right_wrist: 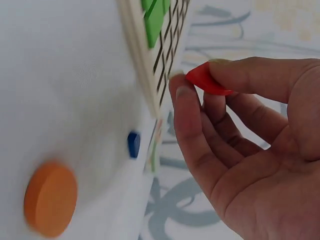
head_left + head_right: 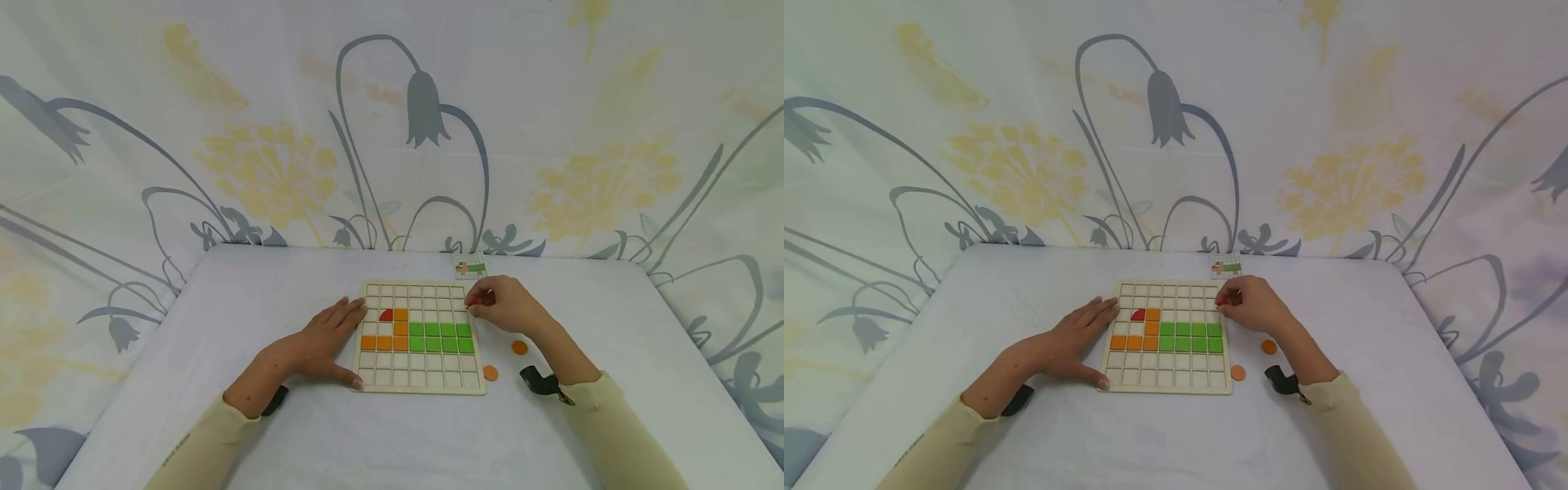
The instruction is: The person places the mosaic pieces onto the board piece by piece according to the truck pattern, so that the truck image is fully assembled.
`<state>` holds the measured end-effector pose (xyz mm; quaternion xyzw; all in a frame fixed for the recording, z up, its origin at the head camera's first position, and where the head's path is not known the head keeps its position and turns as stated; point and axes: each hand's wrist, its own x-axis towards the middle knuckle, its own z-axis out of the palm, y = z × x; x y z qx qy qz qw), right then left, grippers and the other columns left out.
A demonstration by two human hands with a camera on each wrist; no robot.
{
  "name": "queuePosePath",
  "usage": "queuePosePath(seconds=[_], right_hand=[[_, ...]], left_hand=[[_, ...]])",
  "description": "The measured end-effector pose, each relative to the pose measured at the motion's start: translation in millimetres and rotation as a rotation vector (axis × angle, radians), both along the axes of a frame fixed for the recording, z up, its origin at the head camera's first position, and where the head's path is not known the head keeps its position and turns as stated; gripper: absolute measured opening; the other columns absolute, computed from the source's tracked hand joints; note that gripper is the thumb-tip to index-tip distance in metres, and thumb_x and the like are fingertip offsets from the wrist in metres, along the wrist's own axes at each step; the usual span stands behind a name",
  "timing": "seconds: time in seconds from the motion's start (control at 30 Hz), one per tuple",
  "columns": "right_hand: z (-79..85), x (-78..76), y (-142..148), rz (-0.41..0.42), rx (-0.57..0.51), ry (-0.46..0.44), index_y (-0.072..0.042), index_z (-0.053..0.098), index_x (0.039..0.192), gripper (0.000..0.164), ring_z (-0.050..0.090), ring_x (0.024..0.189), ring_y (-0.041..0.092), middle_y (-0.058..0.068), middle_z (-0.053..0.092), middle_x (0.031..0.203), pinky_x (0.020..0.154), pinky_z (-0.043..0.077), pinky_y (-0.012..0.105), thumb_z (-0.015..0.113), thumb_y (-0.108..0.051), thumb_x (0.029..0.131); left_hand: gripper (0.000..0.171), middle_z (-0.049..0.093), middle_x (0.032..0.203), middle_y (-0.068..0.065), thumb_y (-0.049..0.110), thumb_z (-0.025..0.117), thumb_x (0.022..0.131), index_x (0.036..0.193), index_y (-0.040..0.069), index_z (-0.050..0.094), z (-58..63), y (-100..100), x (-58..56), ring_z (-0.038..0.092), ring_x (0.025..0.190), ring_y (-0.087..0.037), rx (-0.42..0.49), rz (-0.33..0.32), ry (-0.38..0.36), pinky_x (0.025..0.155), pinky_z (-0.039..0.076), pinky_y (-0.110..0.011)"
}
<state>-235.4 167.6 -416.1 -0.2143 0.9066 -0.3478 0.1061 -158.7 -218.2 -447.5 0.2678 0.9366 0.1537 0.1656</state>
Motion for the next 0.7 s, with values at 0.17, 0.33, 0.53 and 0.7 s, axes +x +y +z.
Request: queuePosePath(seconds=[0.17, 0.33, 0.53, 0.7], right_hand=[[1.3, 4.0, -22, 0.066, -0.019, -0.005, -0.004, 0.077, 0.101, 0.008, 0.064, 0.076, 0.017, 0.004, 0.070, 0.094, 0.070, 0.053, 0.033, 0.075, -0.001, 0.094], [-1.4, 6.5, -47, 0.117, -0.033, 0.034, -0.003, 0.076, 0.105, 0.011, 0.061, 0.077, 0.016, 0.002, 0.071, 0.092, 0.074, 0.054, 0.033, 0.075, -0.001, 0.095], [-3.4, 9.4, -80, 0.149, -0.075, 0.038, -0.007, 0.072, 0.102, 0.010, 0.062, 0.081, 0.015, 0.000, 0.070, 0.090, 0.078, 0.055, 0.032, 0.077, -0.003, 0.095], [-3.0, 12.9, -107, 0.191, -0.080, 0.036, -0.007, 0.074, 0.099, 0.006, 0.063, 0.081, 0.013, 0.000, 0.072, 0.092, 0.078, 0.056, 0.029, 0.075, -0.002, 0.095]], left_hand=[[0.133, 0.000, 0.180, -0.005, 0.072, 0.083, 0.078, 0.172, 0.011, 0.011, 1.6, 0, 0.0, -0.004, 0.165, -0.035, 0.007, 0.008, -0.005, 0.131, 0.013, -0.059], [0.132, 0.002, 0.180, -0.007, 0.071, 0.083, 0.078, 0.172, 0.009, 0.013, 1.7, 1, 0.2, -0.002, 0.165, -0.036, 0.024, -0.001, -0.006, 0.130, 0.014, -0.061], [0.132, 0.002, 0.180, -0.007, 0.072, 0.082, 0.079, 0.172, 0.009, 0.012, 1.6, 0, -0.2, -0.003, 0.165, -0.037, 0.028, -0.005, -0.007, 0.130, 0.013, -0.061], [0.132, 0.002, 0.180, -0.007, 0.072, 0.082, 0.079, 0.172, 0.010, 0.012, 2.1, 0, -0.2, -0.003, 0.165, -0.036, 0.030, -0.007, -0.006, 0.130, 0.013, -0.061]])
